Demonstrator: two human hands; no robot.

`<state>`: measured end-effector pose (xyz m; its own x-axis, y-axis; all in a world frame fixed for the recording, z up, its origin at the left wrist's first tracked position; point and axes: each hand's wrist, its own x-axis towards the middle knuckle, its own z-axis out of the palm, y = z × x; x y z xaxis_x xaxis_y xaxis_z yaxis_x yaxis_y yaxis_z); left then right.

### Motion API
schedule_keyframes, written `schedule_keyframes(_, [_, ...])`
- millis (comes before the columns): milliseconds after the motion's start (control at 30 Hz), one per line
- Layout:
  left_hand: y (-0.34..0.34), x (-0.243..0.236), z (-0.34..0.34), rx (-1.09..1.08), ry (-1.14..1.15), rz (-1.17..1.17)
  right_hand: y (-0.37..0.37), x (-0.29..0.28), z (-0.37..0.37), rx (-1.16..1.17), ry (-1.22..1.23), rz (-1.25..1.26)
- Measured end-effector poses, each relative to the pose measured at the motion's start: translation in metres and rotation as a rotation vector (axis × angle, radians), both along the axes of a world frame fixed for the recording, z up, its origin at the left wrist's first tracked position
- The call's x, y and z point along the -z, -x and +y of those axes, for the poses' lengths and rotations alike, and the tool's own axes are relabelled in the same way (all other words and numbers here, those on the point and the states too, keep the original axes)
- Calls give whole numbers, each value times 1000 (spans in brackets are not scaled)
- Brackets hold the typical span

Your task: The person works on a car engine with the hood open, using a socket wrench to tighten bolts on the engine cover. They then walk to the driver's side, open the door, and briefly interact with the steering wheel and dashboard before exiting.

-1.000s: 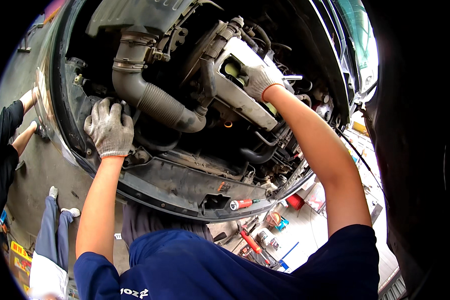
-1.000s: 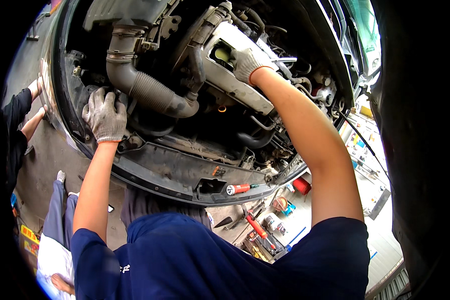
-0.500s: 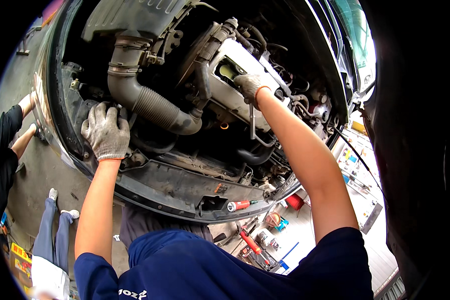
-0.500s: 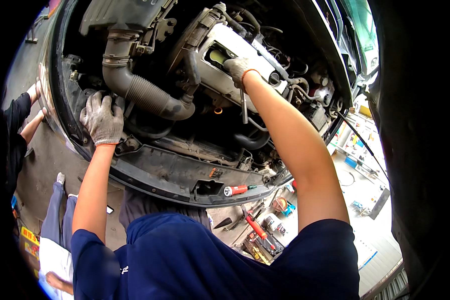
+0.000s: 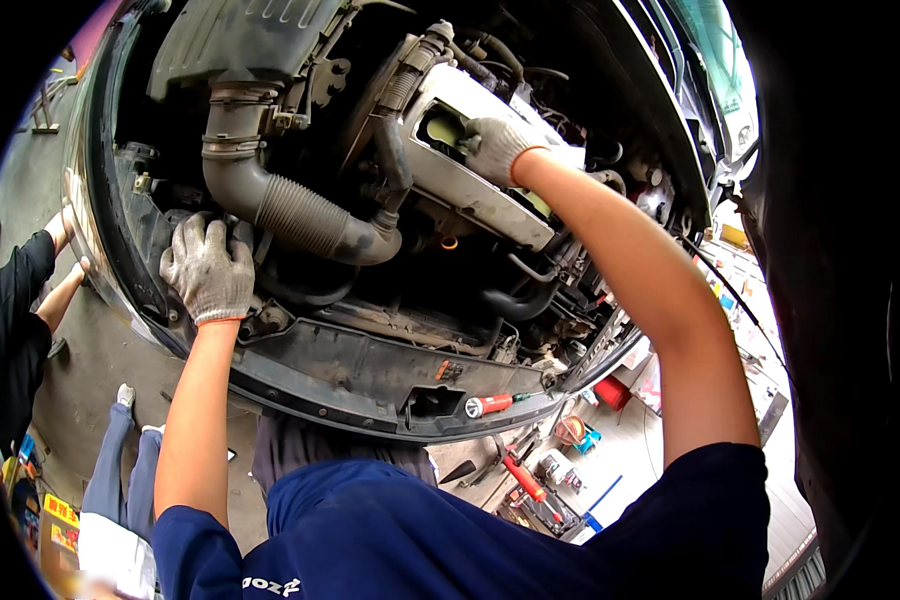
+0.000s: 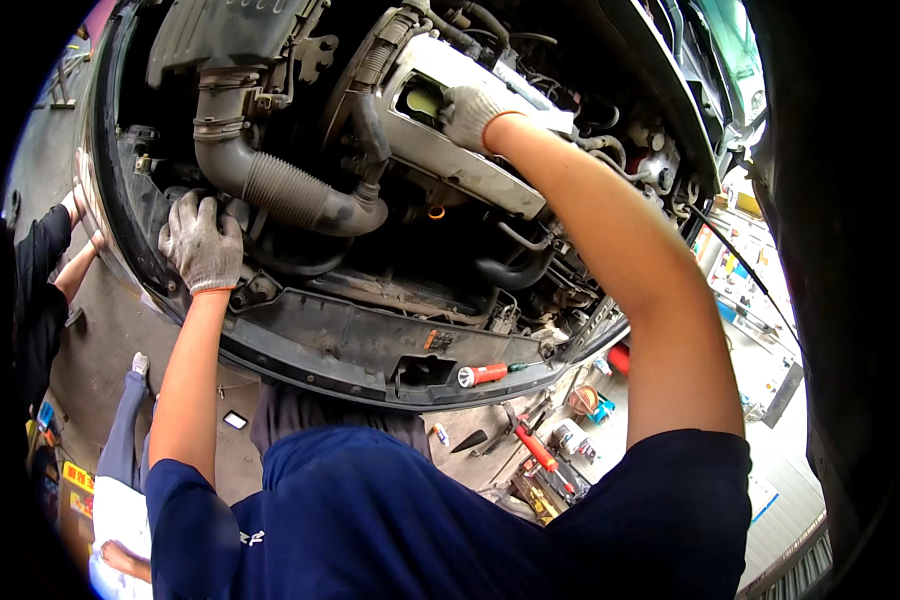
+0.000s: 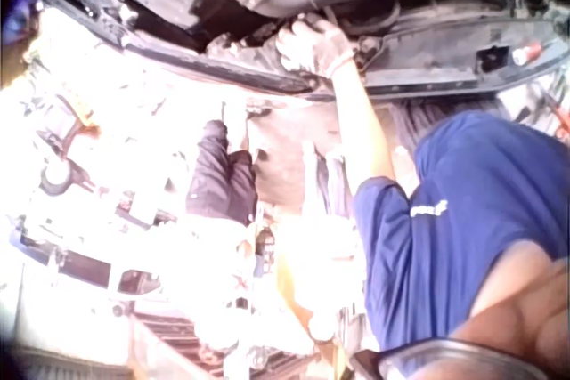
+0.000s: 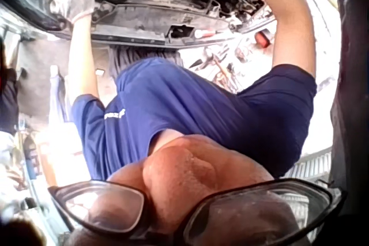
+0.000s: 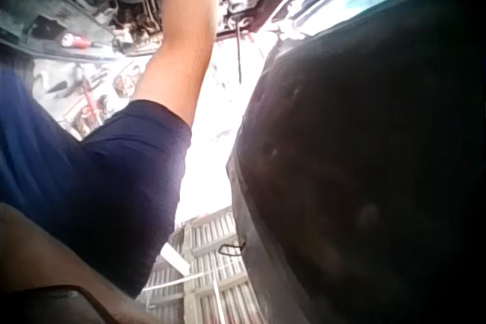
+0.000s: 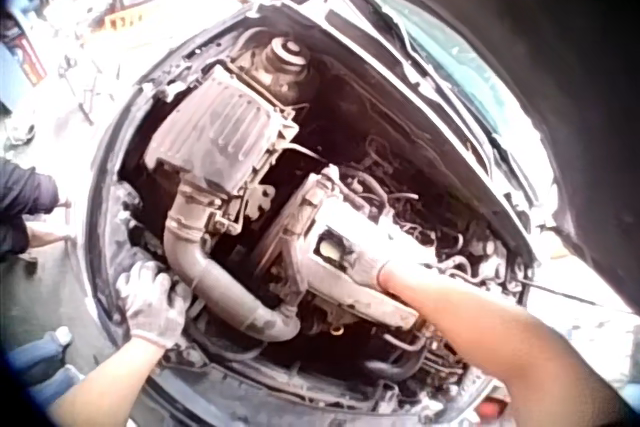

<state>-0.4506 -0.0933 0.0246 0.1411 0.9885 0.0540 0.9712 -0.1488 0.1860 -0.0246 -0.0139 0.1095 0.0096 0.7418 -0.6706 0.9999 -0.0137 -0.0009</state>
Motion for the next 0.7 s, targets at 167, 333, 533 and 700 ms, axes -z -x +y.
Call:
schedule_keyframes(167, [-1,3,0,10,-41,-3,-5,28,-19,20,-5,-30])
schedule_keyframes(333, [-5,-2,2,6,-34,-24,-1,37,-19,170,23,-97])
schedule_keyframes(533, [-4,-4,0,4,-47,-20,-9,-4,6,-363,26,-76])
schedule_keyframes(700, [-4,-5,3,-5,-34,-38,0,28,-19,71,115,-76])
